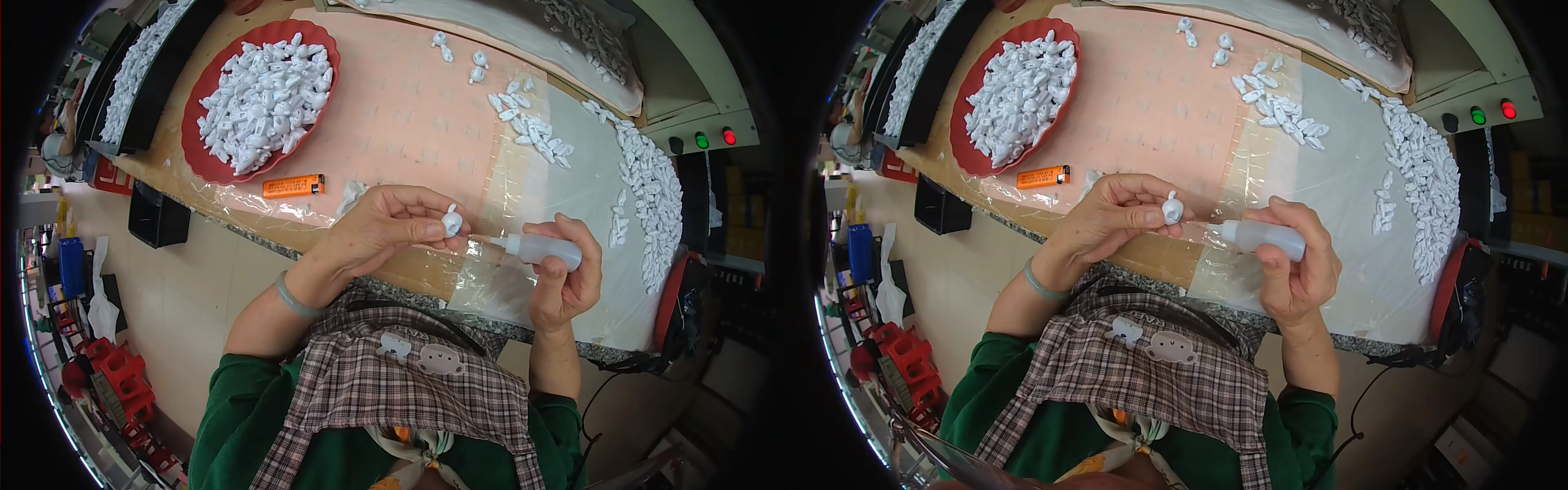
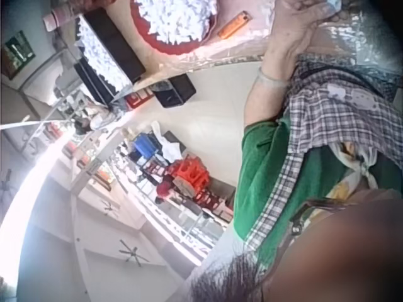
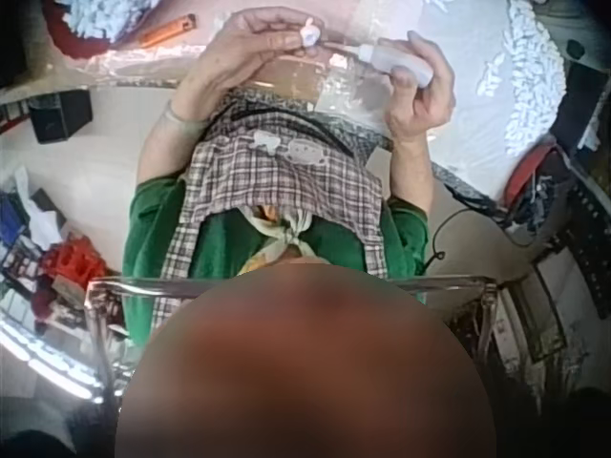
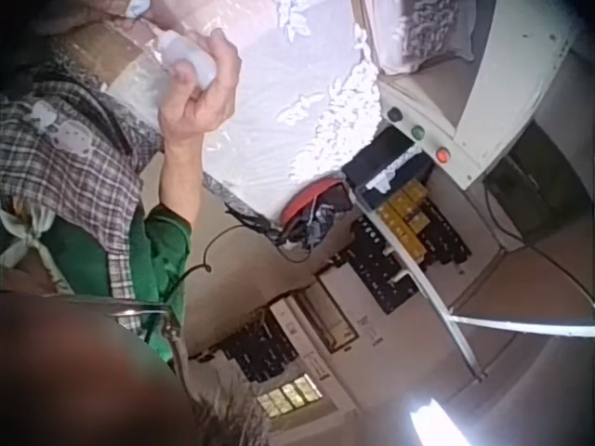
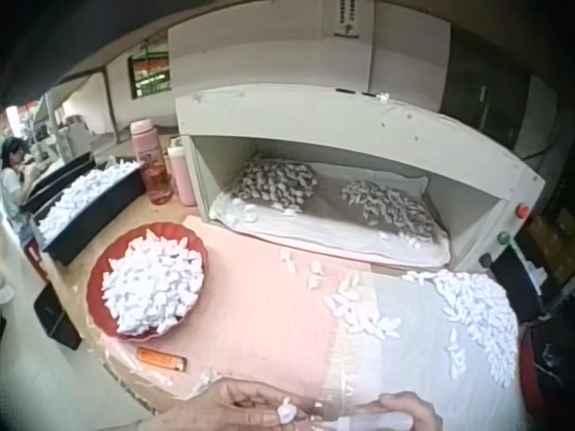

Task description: Applying glue to small white plastic components and organizing them on a workbench.

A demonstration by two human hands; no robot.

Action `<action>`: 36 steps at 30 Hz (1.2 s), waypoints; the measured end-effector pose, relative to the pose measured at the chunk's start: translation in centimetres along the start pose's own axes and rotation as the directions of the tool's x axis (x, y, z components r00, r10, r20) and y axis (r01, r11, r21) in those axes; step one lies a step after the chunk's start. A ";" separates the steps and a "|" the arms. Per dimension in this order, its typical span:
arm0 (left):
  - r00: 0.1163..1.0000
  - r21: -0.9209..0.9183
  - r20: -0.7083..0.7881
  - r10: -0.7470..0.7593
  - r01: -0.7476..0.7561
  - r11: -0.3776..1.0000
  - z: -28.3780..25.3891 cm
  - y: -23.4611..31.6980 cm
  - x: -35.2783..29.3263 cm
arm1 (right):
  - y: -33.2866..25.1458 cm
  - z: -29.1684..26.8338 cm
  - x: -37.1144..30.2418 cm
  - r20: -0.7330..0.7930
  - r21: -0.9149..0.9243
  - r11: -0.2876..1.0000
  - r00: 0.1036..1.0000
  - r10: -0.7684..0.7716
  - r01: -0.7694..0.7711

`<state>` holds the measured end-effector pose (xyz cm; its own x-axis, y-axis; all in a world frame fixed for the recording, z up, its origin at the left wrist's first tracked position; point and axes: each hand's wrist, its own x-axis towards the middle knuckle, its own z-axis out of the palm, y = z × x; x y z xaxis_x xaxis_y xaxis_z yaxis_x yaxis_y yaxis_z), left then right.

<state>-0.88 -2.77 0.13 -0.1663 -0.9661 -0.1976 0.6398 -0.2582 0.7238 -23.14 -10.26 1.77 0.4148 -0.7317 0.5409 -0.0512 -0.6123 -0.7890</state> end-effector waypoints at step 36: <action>0.988 -0.063 0.068 -0.138 0.142 0.988 -0.1 0.0 -0.2 | 0.0 -0.2 0.1 0.067 -0.007 0.999 0.997 -0.045 0.046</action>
<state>-0.77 -2.56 0.05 -0.3036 -0.9194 -0.2501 0.6557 -0.3920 0.6453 -23.31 -10.45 1.88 0.4768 -0.6814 0.5553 -0.0382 -0.6472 -0.7614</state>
